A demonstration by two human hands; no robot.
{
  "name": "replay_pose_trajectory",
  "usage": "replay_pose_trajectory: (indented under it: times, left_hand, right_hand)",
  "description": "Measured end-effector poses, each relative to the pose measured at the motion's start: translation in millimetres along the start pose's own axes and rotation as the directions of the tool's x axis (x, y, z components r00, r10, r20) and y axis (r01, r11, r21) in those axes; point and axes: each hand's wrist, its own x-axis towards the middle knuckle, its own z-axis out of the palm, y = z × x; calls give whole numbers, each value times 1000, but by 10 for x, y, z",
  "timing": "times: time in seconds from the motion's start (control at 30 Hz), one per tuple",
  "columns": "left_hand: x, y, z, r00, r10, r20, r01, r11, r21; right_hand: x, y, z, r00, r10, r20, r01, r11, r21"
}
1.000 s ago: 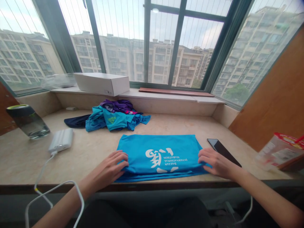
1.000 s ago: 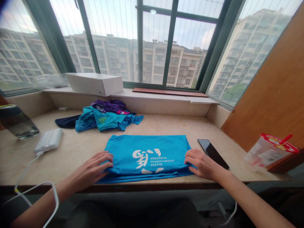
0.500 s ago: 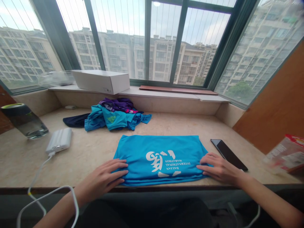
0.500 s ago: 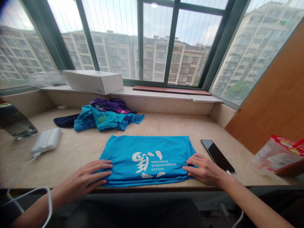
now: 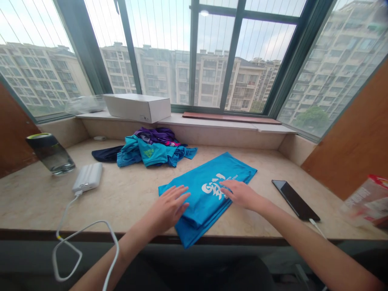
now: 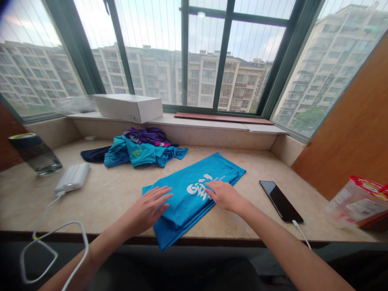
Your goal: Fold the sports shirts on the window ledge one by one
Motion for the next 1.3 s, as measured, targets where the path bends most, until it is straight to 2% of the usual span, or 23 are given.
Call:
replay_pose_trajectory:
  times: [0.1, 0.17, 0.27, 0.37, 0.47, 0.57, 0.67, 0.77, 0.9, 1.0, 1.17, 1.23, 1.3]
  left_hand:
    - [22, -234, 98, 988, -133, 76, 130, 991, 42]
    - [-18, -229, 136, 984, -128, 121, 127, 992, 19]
    - [-120, 18, 138, 992, -38, 119, 40, 999, -16]
    - [-238, 348, 124, 997, 43, 69, -42, 999, -22]
    - [-355, 555, 157, 995, 100, 28, -100, 995, -5]
    - [-461, 595, 257, 989, 149, -3, -149, 988, 33]
    - [-560, 528, 384, 981, 186, -55, -179, 977, 114]
    - [-633, 442, 444, 975, 201, -99, -179, 964, 197]
    - [-639, 409, 348, 960, 252, -120, -219, 948, 233]
    - [-600, 452, 236, 952, 267, -149, -240, 954, 178]
    - [-604, 582, 76, 948, 200, -247, -210, 978, -15]
    - [-652, 644, -32, 923, 198, -329, -226, 973, -49]
    - [-704, 706, -169, 896, 200, -396, -239, 970, -49]
  right_hand:
    - [38, 15, 93, 998, -15, 63, 18, 999, -51]
    - [100, 121, 104, 996, -8, 85, 19, 991, -130]
    - [215, 216, 67, 998, 14, 55, -1, 974, -228]
    - [194, 88, 2, 999, 2, -52, -13, 980, -198]
    - [-128, -217, -71, 991, -100, -94, 102, 995, 20]
    - [-674, -512, -120, 961, -277, 17, 266, 938, 222]
    - [-1141, -658, -85, 960, -275, 46, 258, 940, 225]
    - [-1346, -652, 44, 963, -270, 5, 268, 957, 114]
    - [-1349, -536, 223, 937, -333, -103, 329, 943, -51]
    - [-1318, -470, 281, 910, -366, -195, 363, 930, -51]
    - [-1306, -513, 160, 902, -274, -333, 350, 916, 194]
    - [-1309, -586, 14, 896, -230, -380, 359, 879, 313]
    - [-1314, -676, -155, 870, -213, -445, 404, 825, 394]
